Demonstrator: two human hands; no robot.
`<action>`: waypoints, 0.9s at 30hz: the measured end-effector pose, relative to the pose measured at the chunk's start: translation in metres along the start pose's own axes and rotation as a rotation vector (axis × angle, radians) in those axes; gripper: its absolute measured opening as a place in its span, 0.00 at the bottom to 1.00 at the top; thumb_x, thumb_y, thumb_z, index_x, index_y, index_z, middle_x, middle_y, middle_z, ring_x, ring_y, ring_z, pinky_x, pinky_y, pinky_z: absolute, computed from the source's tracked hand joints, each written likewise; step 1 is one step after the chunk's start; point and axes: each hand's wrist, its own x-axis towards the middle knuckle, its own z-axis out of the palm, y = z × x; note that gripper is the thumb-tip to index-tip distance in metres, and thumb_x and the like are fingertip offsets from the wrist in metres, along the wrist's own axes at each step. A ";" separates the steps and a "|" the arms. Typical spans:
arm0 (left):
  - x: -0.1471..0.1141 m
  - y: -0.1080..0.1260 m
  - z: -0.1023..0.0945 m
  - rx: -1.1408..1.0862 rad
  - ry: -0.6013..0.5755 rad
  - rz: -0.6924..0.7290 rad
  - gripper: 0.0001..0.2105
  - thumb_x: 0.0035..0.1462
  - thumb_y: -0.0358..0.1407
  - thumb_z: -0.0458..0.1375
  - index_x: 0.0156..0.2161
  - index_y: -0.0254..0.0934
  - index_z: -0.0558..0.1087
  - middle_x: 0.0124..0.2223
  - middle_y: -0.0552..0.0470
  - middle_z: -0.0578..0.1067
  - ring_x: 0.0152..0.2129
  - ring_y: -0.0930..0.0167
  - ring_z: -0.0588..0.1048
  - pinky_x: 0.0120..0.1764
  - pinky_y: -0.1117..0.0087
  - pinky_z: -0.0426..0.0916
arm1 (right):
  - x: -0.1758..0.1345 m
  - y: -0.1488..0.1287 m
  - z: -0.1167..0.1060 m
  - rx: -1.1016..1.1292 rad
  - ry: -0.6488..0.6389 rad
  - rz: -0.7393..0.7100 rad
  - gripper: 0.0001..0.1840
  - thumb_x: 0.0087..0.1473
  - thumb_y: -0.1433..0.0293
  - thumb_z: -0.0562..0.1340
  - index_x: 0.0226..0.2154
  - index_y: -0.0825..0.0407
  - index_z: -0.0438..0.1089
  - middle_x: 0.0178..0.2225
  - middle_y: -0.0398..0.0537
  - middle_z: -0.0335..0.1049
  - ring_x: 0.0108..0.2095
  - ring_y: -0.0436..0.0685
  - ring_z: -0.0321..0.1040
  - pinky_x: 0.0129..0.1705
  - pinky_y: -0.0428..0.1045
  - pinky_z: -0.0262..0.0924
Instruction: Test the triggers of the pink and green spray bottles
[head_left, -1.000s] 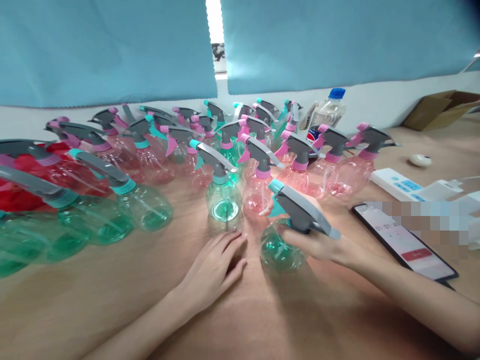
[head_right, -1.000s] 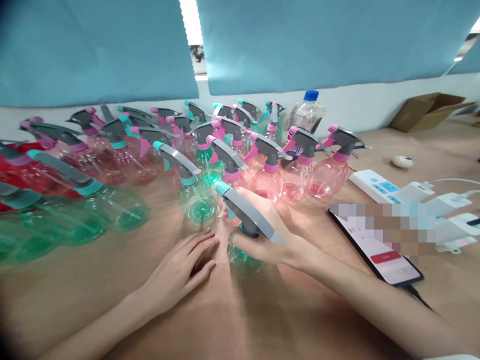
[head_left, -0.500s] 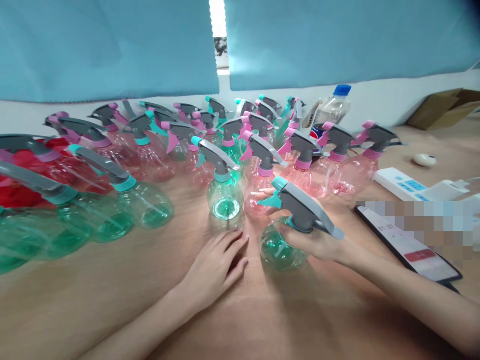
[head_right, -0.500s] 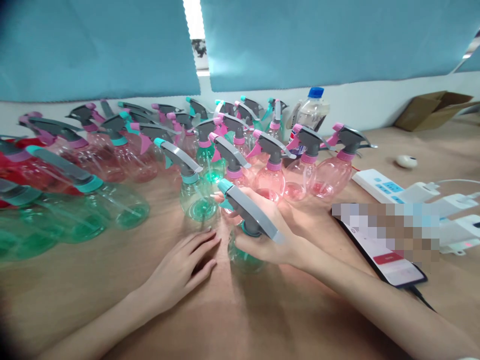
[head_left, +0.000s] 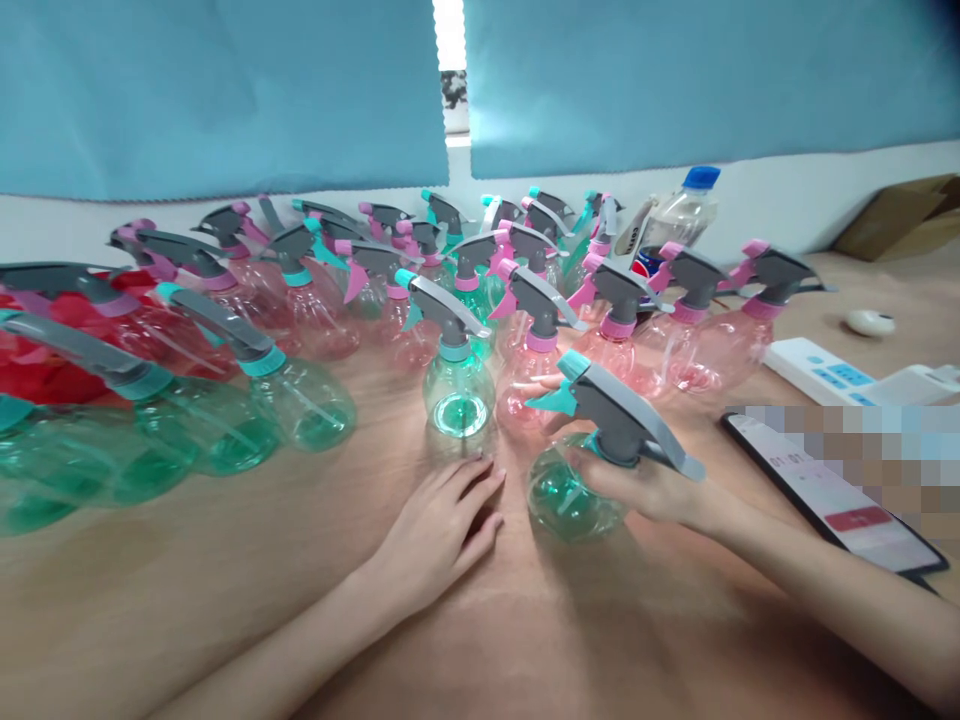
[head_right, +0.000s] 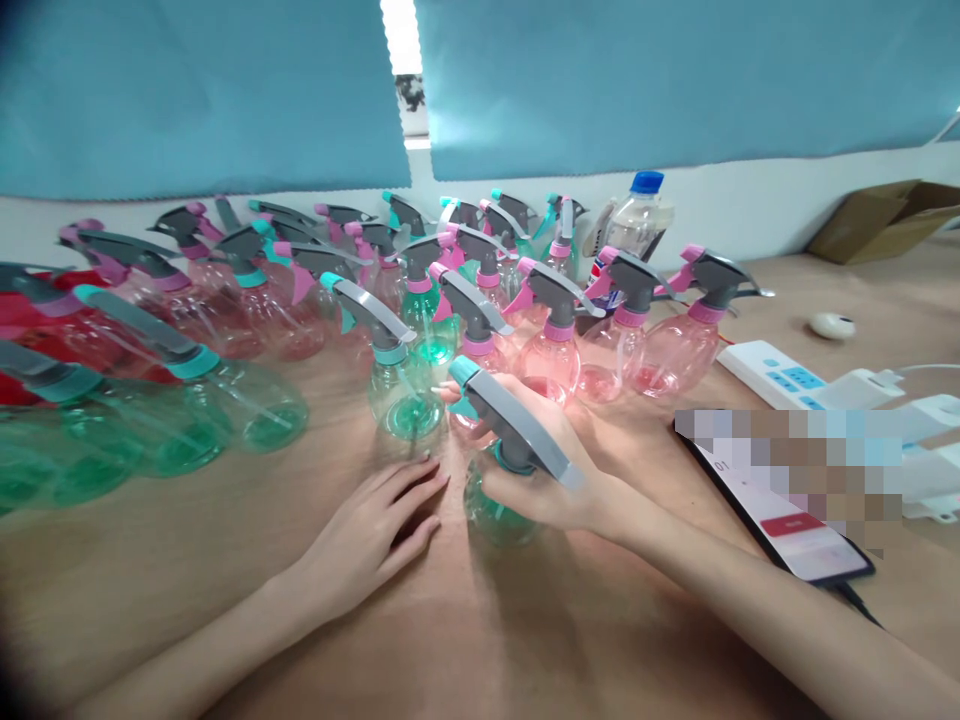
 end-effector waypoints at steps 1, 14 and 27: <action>0.000 0.000 0.000 0.000 0.002 0.001 0.17 0.64 0.36 0.52 0.57 0.37 0.66 0.56 0.41 0.69 0.53 0.59 0.68 0.53 0.53 0.66 | 0.000 0.000 0.000 -0.009 0.004 0.001 0.25 0.47 0.77 0.57 0.48 0.45 0.64 0.41 0.47 0.72 0.30 0.54 0.71 0.25 0.48 0.67; 0.000 -0.001 0.001 0.024 0.000 0.011 0.17 0.65 0.37 0.51 0.56 0.37 0.66 0.57 0.42 0.69 0.53 0.59 0.68 0.53 0.53 0.65 | 0.002 -0.003 0.002 0.053 -0.015 -0.004 0.28 0.46 0.77 0.57 0.51 0.44 0.63 0.49 0.46 0.70 0.39 0.56 0.74 0.36 0.49 0.72; 0.000 0.000 0.001 0.048 -0.010 0.024 0.16 0.65 0.36 0.51 0.56 0.36 0.66 0.56 0.41 0.69 0.53 0.59 0.68 0.52 0.54 0.66 | 0.004 -0.005 0.003 0.022 0.001 -0.083 0.26 0.46 0.78 0.55 0.49 0.46 0.64 0.47 0.48 0.70 0.40 0.55 0.74 0.40 0.49 0.71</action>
